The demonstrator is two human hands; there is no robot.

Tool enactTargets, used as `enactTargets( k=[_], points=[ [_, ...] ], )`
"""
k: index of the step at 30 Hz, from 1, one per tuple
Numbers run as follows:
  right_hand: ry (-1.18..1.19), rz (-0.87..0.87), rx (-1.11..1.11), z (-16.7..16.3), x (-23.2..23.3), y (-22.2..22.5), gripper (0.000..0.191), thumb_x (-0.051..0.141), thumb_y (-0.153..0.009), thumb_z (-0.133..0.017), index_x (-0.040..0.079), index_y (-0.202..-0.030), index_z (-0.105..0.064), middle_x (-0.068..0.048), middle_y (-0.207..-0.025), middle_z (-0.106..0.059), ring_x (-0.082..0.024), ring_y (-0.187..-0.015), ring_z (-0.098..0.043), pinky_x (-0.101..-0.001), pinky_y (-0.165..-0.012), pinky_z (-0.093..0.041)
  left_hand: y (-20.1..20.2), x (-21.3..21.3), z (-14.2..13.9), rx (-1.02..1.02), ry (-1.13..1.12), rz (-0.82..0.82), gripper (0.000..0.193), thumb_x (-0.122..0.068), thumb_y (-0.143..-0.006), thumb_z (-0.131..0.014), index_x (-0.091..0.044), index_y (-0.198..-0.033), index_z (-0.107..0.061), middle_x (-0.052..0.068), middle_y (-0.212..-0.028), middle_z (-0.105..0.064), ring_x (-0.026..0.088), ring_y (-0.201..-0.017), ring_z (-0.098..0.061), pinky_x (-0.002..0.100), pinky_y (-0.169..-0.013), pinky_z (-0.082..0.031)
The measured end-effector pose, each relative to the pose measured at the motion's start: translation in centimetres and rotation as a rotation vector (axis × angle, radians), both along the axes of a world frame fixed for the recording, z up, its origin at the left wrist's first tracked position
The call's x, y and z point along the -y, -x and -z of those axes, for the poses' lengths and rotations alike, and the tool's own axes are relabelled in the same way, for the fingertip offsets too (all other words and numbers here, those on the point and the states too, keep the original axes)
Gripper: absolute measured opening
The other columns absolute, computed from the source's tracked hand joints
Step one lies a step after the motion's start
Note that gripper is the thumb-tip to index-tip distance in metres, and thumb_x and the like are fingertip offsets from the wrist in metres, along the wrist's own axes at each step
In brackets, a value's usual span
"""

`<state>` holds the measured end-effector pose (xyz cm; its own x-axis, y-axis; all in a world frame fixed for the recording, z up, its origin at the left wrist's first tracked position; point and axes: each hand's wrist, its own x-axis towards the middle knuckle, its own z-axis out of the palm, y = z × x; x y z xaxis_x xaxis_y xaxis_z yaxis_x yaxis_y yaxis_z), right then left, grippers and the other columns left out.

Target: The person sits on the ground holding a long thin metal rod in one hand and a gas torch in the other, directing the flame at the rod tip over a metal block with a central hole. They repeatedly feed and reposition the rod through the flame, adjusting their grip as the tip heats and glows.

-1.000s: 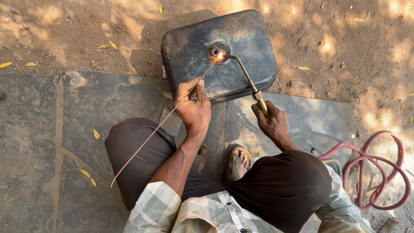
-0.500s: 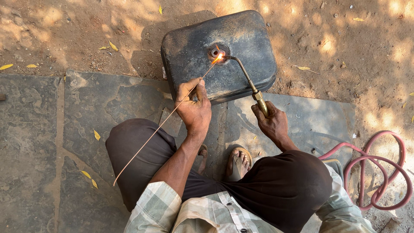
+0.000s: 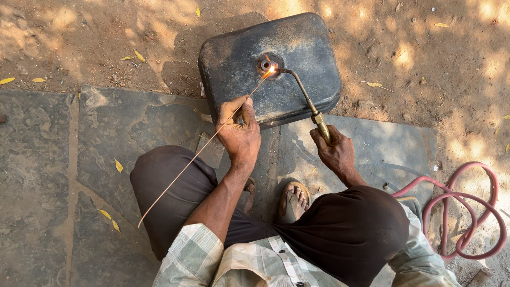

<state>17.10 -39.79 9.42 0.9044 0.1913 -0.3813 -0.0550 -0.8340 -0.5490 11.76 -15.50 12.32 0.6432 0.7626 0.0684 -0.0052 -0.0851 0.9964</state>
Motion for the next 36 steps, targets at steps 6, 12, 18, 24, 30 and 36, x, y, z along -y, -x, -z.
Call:
enactTargets(
  k=[6, 12, 18, 24, 30, 36],
  points=[
    [0.018, -0.003, 0.007, -0.17, -0.05, 0.03, 0.036, 0.047, -0.097, -0.069, 0.011, -0.101, -0.072, -0.004, -0.057, -0.061, -0.014, -0.046, -0.054, -0.0369, -0.046, -0.043, 0.01, -0.03, -0.05, -0.016, 0.000, -0.001, 0.011, -0.001, -0.101, -0.069, -0.002, -0.112, -0.066, 0.009, -0.109, -0.070, 0.016, -0.102, -0.072, 0.028, -0.088, -0.064],
    [0.023, -0.010, 0.009, -0.30, -0.10, -0.07, 0.036, 0.047, -0.097, -0.069, 0.011, -0.101, -0.072, -0.003, -0.059, -0.062, -0.014, -0.047, -0.056, -0.0369, -0.047, -0.045, 0.03, -0.01, -0.05, -0.005, 0.011, -0.003, 0.012, -0.001, -0.101, -0.069, -0.002, -0.112, -0.067, 0.009, -0.109, -0.070, 0.016, -0.101, -0.071, 0.028, -0.088, -0.063],
    [0.001, -0.009, 0.007, -0.25, -0.14, 0.02, 0.036, 0.047, -0.097, -0.069, 0.011, -0.100, -0.072, -0.004, -0.059, -0.062, -0.014, -0.048, -0.056, -0.0370, -0.047, -0.044, 0.02, -0.09, 0.13, -0.001, -0.011, -0.005, 0.012, -0.001, -0.101, -0.069, -0.001, -0.112, -0.067, 0.009, -0.109, -0.069, 0.016, -0.101, -0.071, 0.028, -0.088, -0.063],
    [0.019, 0.000, -0.009, -0.16, -0.16, 0.03, 0.037, 0.048, -0.097, -0.068, 0.011, -0.102, -0.072, -0.004, -0.059, -0.062, -0.015, -0.047, -0.056, -0.0370, -0.046, -0.044, -0.02, -0.12, 0.28, -0.004, -0.008, 0.002, 0.011, -0.002, -0.101, -0.068, -0.002, -0.112, -0.067, 0.009, -0.108, -0.070, 0.016, -0.099, -0.072, 0.028, -0.086, -0.064],
    [0.020, 0.010, -0.017, -0.16, -0.16, 0.12, 0.037, 0.048, -0.097, -0.068, 0.012, -0.102, -0.073, -0.004, -0.059, -0.062, -0.015, -0.047, -0.056, -0.0369, -0.047, -0.044, 0.06, -0.15, 0.27, -0.005, -0.026, 0.000, 0.011, -0.002, -0.101, -0.069, -0.001, -0.112, -0.067, 0.010, -0.108, -0.070, 0.016, -0.099, -0.071, 0.029, -0.086, -0.064],
    [0.008, 0.009, -0.009, -0.16, -0.18, 0.10, 0.038, 0.048, -0.097, -0.069, 0.010, -0.101, -0.073, -0.005, -0.059, -0.062, -0.015, -0.048, -0.056, -0.0372, -0.048, -0.045, 0.05, -0.06, 0.23, 0.000, 0.002, -0.006, 0.011, -0.002, -0.101, -0.069, -0.001, -0.112, -0.067, 0.010, -0.108, -0.069, 0.016, -0.099, -0.071, 0.029, -0.087, -0.064]
  ],
)
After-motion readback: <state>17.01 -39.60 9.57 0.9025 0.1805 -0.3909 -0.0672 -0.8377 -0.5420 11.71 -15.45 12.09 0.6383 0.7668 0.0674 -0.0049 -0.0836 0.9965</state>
